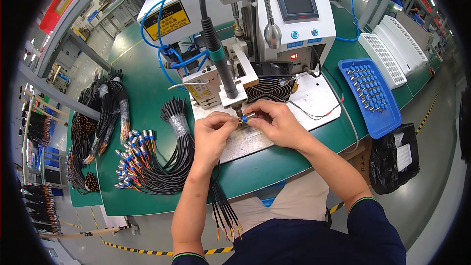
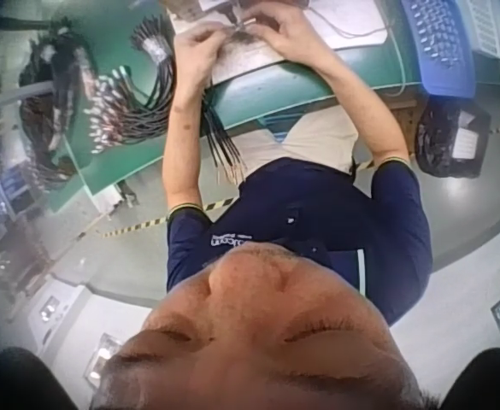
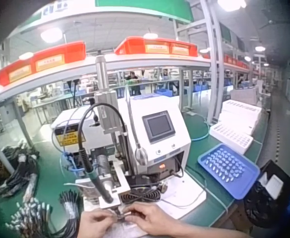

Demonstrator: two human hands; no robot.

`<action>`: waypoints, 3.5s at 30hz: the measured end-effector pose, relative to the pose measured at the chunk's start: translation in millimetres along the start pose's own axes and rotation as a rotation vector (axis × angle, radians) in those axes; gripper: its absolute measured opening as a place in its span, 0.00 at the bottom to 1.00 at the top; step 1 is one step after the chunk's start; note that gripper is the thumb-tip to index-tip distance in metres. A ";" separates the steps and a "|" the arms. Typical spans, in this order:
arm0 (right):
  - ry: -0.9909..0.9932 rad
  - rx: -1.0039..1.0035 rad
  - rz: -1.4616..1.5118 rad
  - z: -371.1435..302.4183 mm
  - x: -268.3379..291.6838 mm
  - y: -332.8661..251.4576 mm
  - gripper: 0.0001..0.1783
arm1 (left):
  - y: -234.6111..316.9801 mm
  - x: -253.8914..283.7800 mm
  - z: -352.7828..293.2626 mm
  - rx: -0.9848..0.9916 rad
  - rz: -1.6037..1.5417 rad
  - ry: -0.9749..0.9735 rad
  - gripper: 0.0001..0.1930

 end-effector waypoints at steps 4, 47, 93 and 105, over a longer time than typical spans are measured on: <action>0.001 0.011 -0.001 0.2 -0.2 1.2 0.14 | -0.1 -0.3 -0.2 0.013 -0.005 0.003 0.04; 0.007 -0.009 0.028 -6.0 -1.3 -4.0 0.14 | 3.3 -2.1 -5.2 0.017 0.013 0.002 0.05; -0.078 0.173 0.164 -108.9 -39.3 -109.7 0.19 | 91.3 -24.7 -172.7 0.009 0.133 -0.215 0.07; 0.041 -0.157 0.115 -126.8 -25.0 -20.3 0.16 | 67.3 254.2 -170.7 0.163 1.135 0.654 0.20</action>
Point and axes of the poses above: each hand's wrist, its own z-axis towards the middle knuckle, its own x-axis out of the back of the hand, y = z × x, the point moved 6 cm from there along z, towards the middle knuckle, and after that the axes turned 10 degrees about -y, right-handed, at the moved point
